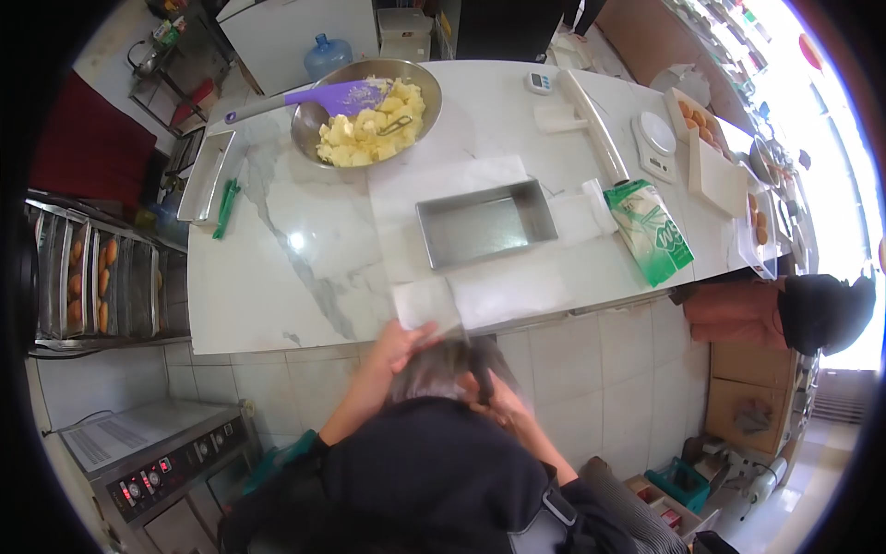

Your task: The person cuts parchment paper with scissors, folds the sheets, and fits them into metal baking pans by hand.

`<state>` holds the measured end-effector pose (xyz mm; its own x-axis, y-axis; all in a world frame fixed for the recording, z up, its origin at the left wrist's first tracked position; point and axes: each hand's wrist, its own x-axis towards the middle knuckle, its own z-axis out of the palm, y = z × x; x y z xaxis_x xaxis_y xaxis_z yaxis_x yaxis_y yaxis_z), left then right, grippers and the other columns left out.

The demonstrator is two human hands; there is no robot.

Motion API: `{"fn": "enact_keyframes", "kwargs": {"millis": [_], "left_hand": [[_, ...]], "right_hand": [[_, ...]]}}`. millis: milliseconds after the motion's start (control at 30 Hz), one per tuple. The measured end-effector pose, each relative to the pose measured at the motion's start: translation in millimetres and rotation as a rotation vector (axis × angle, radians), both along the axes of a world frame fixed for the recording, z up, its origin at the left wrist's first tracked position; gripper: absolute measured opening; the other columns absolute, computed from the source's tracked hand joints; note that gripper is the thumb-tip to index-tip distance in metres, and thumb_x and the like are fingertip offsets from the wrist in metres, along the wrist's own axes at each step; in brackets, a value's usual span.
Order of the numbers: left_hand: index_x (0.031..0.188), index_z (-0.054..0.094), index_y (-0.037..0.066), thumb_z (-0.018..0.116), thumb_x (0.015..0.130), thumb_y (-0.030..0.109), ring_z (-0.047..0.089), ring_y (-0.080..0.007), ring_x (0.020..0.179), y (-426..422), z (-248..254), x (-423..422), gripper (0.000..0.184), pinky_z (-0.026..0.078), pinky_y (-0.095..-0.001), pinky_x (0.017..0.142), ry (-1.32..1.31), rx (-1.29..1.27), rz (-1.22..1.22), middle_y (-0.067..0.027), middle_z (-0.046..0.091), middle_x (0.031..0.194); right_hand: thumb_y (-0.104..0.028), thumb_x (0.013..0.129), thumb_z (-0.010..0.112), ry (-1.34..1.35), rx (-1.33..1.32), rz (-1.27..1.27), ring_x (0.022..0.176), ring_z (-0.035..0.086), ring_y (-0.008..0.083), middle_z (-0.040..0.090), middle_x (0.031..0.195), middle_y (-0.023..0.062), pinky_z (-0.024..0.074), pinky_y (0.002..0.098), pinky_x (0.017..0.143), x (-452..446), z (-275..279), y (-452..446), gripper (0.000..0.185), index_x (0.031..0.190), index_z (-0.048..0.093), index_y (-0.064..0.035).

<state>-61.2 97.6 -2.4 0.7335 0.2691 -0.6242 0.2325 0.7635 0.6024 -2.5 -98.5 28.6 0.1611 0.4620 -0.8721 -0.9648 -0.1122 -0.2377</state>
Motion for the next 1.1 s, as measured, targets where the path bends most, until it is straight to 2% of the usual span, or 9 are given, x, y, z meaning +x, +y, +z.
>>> {"fn": "enact_keyframes", "kwargs": {"millis": [167,267,367,500,600,767,900,1000,1100], "left_hand": [[0.11,0.051,-0.003,0.063,0.08,0.006,0.062,-0.0213,0.084,0.2,3.6,0.2,0.033,0.054,-0.0287,0.073,0.051,0.007,-0.005,-0.0112,0.06,0.1],[0.11,0.051,-0.004,0.063,0.08,0.006,0.062,-0.0214,0.085,0.9,2.9,-0.8,0.033,0.054,-0.0286,0.073,0.042,0.003,0.007,-0.0113,0.06,0.101],[0.109,0.052,-0.004,0.063,0.08,0.006,0.062,-0.0216,0.085,1.2,3.9,-1.8,0.033,0.054,-0.0281,0.073,0.05,0.011,-0.003,-0.0115,0.06,0.101],[0.113,0.051,0.002,0.065,0.079,0.007,0.057,-0.0182,0.093,6.0,4.1,-2.5,0.037,0.053,-0.0275,0.075,0.1,-0.048,-0.062,-0.0058,0.057,0.106],[0.11,0.051,-0.004,0.063,0.08,0.006,0.062,-0.0217,0.086,3.9,7.7,-2.7,0.034,0.054,-0.0266,0.072,0.073,-0.008,-0.016,-0.0115,0.06,0.102],[0.111,0.051,-0.004,0.063,0.08,0.006,0.062,-0.022,0.086,4.1,0.6,-3.2,0.035,0.054,-0.0266,0.071,0.06,-0.022,-0.013,-0.012,0.06,0.102],[0.111,0.051,-0.004,0.063,0.08,0.006,0.063,-0.0221,0.084,3.5,0.8,-3.3,0.035,0.054,-0.0267,0.07,0.061,-0.022,-0.007,-0.0126,0.06,0.101],[0.115,0.049,0.001,0.062,0.079,0.003,0.058,-0.0205,0.093,3.8,0.1,-3.2,0.038,0.054,-0.0275,0.076,0.081,-0.055,-0.036,-0.0078,0.056,0.109],[0.115,0.049,0.001,0.062,0.08,0.003,0.058,-0.0205,0.093,2.4,1.6,-3.0,0.037,0.054,-0.0282,0.076,0.106,-0.042,-0.029,-0.0081,0.056,0.108]], "right_hand": [[-0.017,0.086,0.051,-0.007,0.147,0.047,0.048,0.027,0.0018,0.031,0.063,-0.0057,0.0182,0.0163,0.037,-1.1,0.3,1.7,0.02,0.069,0.042,-0.0122],[-0.03,0.082,0.06,-0.029,0.058,0.079,0.049,0.027,0.0019,0.032,0.065,-0.0052,0.0189,0.0167,0.038,1.1,-3.3,2.9,0.028,0.07,0.044,-0.0112],[-0.04,0.075,0.065,-0.07,0.172,0.111,0.049,0.027,0.0021,0.033,0.068,-0.005,0.0194,0.0173,0.038,2.2,-8.9,4.9,0.036,0.071,0.045,-0.0105],[-0.039,0.075,0.066,-0.003,0.236,0.085,0.049,0.028,0.0024,0.033,0.069,-0.0049,0.0201,0.0174,0.039,3.6,-21.3,-2.4,0.036,0.072,0.046,-0.0099],[-0.039,0.074,0.067,-0.044,0.313,0.202,0.05,0.029,0.0027,0.033,0.069,-0.0046,0.0208,0.0175,0.039,11.4,-18.8,-1.0,0.036,0.072,0.046,-0.0098],[-0.04,0.073,0.069,-0.02,0.253,0.142,0.051,0.032,0.0031,0.034,0.069,-0.0037,0.0217,0.0178,0.039,10.7,-34.5,-7.1,0.038,0.073,0.046,-0.0097],[-0.04,0.072,0.069,-0.057,0.232,0.248,0.053,0.034,0.0035,0.034,0.069,-0.0034,0.0223,0.018,0.039,15.8,-33.7,-7.2,0.039,0.074,0.046,-0.0094],[-0.041,0.073,0.069,-0.092,0.2,0.245,0.053,0.036,0.0038,0.035,0.069,-0.0033,0.0227,0.0182,0.039,13.7,-31.5,-5.2,0.039,0.074,0.046,-0.0096],[-0.041,0.073,0.068,-0.1,0.233,0.221,0.053,0.035,0.0039,0.034,0.068,-0.0034,0.023,0.0186,0.039,12.5,-27.0,-2.4,0.038,0.074,0.046,-0.0099]]}}
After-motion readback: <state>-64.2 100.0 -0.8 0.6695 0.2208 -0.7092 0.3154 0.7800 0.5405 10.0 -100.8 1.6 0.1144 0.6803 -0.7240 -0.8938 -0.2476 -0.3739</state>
